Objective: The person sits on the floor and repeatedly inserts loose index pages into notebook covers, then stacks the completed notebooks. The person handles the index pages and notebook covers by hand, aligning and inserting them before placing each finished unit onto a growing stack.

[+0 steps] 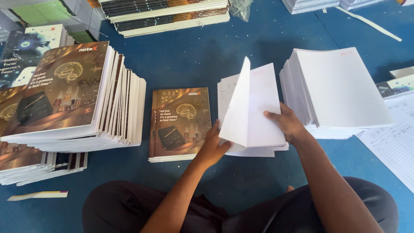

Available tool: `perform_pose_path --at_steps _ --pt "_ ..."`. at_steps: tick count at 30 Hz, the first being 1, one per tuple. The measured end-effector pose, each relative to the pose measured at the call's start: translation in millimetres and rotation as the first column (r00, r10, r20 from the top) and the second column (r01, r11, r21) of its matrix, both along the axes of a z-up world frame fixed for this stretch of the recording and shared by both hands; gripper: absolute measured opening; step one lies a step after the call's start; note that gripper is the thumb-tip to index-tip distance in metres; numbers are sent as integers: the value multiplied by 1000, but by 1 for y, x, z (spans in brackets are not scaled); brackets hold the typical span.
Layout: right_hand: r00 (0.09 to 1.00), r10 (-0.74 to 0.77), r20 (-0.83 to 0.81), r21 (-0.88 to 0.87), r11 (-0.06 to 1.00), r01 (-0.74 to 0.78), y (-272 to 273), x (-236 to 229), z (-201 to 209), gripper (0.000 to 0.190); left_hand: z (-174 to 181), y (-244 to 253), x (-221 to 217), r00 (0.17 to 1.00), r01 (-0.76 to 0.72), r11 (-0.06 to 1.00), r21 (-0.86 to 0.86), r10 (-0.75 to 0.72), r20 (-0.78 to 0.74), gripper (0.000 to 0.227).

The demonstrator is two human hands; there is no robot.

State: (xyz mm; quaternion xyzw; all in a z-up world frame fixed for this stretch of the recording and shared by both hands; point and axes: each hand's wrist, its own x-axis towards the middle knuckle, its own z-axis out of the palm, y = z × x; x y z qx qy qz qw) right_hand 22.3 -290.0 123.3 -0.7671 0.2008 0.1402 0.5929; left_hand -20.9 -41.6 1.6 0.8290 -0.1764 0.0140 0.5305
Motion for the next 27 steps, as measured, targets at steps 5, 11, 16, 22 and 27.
perform_pose_path --at_steps 5,11,16,22,27 --pt "994 77 83 108 990 -86 4 -2 4 68 -3 13 5 992 -119 978 -173 123 11 40" --pt "994 99 55 -21 995 -98 12 -8 13 67 30 25 10 883 -419 771 -480 223 -413 64" --pt "989 99 109 141 983 -114 20 -11 15 66 48 30 9 831 -451 710 -541 114 -544 64" --pt "988 122 91 155 979 -135 26 -14 14 66 46 27 10 873 -395 670 -629 62 -483 48" --pt "980 146 134 189 967 -170 31 -13 11 70 51 28 7 889 -372 666 -646 55 -455 47"
